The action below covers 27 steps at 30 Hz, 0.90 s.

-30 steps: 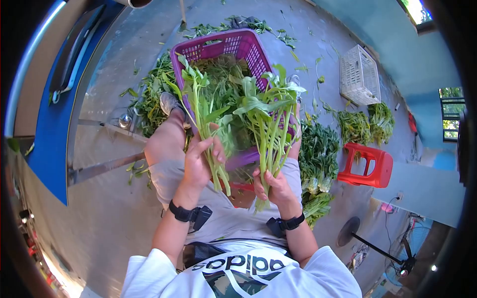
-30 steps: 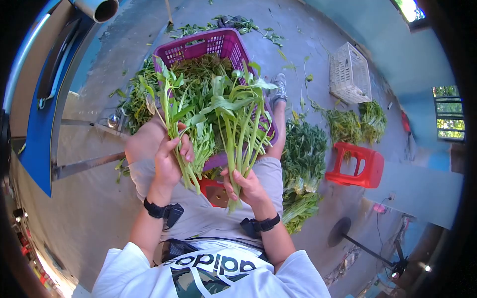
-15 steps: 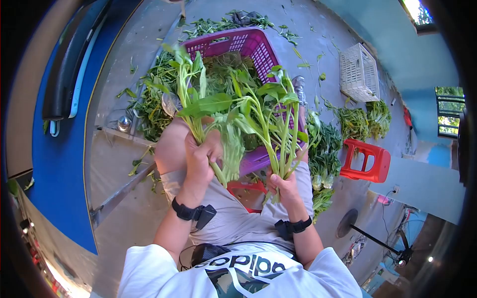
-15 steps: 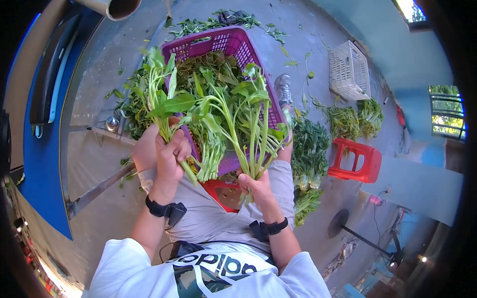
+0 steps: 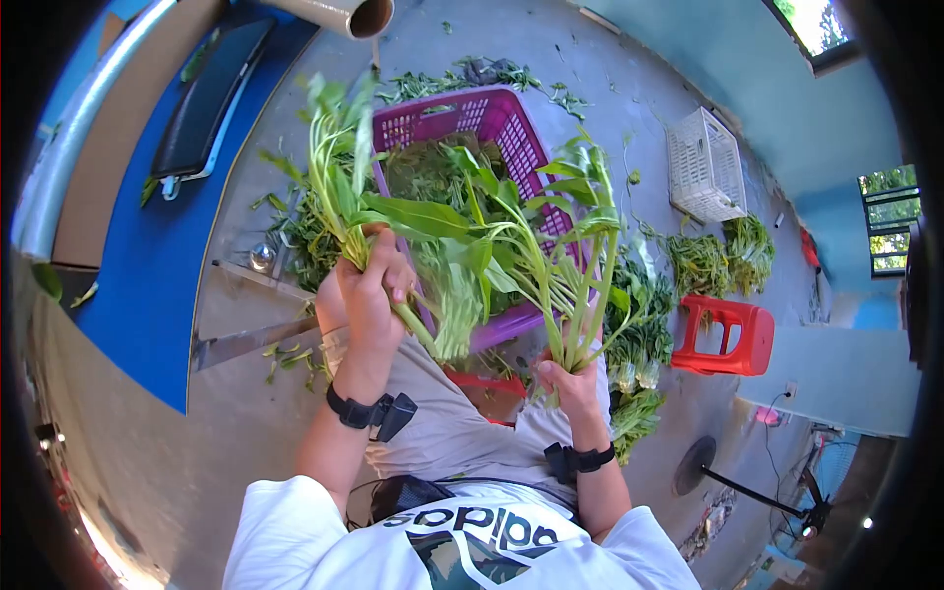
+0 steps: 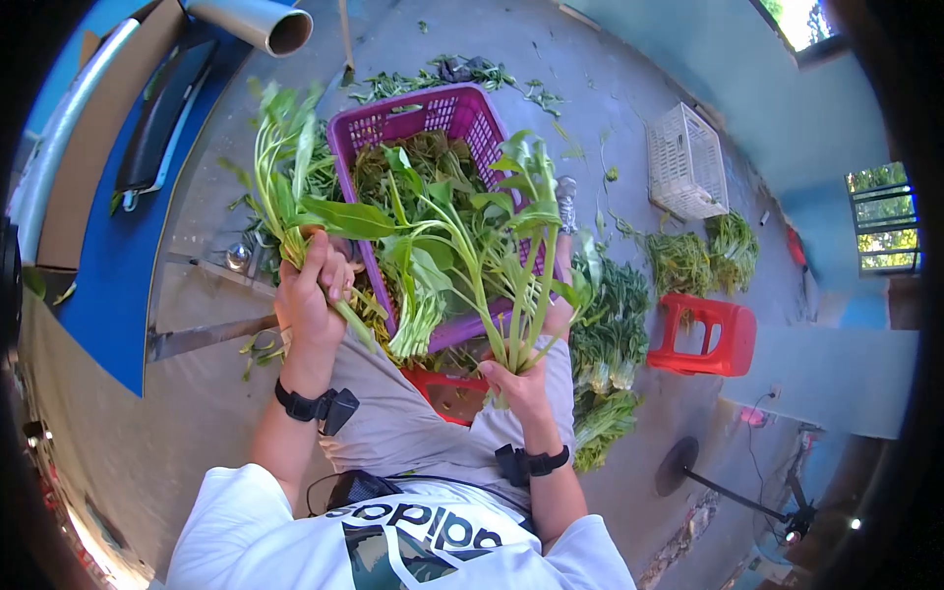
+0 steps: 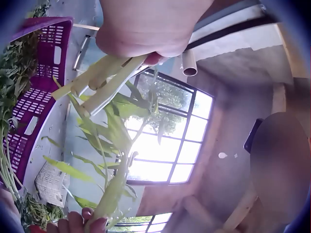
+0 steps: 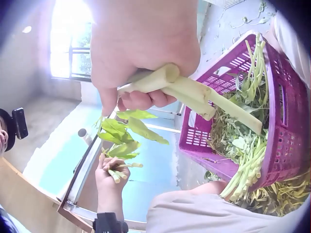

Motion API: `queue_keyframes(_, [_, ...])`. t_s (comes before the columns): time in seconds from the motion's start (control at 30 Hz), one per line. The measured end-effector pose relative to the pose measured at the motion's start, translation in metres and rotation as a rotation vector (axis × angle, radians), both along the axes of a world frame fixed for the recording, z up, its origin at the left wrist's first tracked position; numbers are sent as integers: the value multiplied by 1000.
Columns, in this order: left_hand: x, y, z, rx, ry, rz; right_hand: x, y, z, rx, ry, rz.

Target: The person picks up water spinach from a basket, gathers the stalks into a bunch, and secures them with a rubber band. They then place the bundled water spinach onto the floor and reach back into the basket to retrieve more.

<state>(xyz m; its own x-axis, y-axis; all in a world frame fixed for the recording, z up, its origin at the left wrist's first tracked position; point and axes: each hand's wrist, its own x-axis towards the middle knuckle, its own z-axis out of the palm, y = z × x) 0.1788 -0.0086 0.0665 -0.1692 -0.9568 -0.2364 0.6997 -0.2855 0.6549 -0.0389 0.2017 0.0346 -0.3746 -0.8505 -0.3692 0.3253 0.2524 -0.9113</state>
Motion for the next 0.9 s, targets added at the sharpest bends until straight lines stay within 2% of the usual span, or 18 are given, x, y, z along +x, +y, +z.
queue_keyframes(0.1, [-1,13,10,-92,-24,15,-14,15,-4,-60,90,4])
queue_keyframes(0.2, [-1,28,13,-240,-237,26,-28,32,-5,-113,158,5])
queue_keyframes(0.33, [-21,60,45,-325,-217,-63,-46,56,-16,-229,162,-32])
queue_keyframes(0.5, [-64,110,61,-352,-344,-80,-65,76,-23,-292,-30,22])
queue_keyframes(0.6, [-89,136,68,-345,-351,-65,-77,87,-17,-355,-698,83])
queue_keyframes(0.67, [-102,146,75,-336,-273,-29,-86,94,-16,-359,-750,178])
queue_keyframes(0.77, [-116,160,89,-335,-321,-20,-94,96,-14,-393,-831,275])
queue_keyframes(0.9, [-124,171,94,-342,-412,6,-97,97,-11,-333,-734,266])
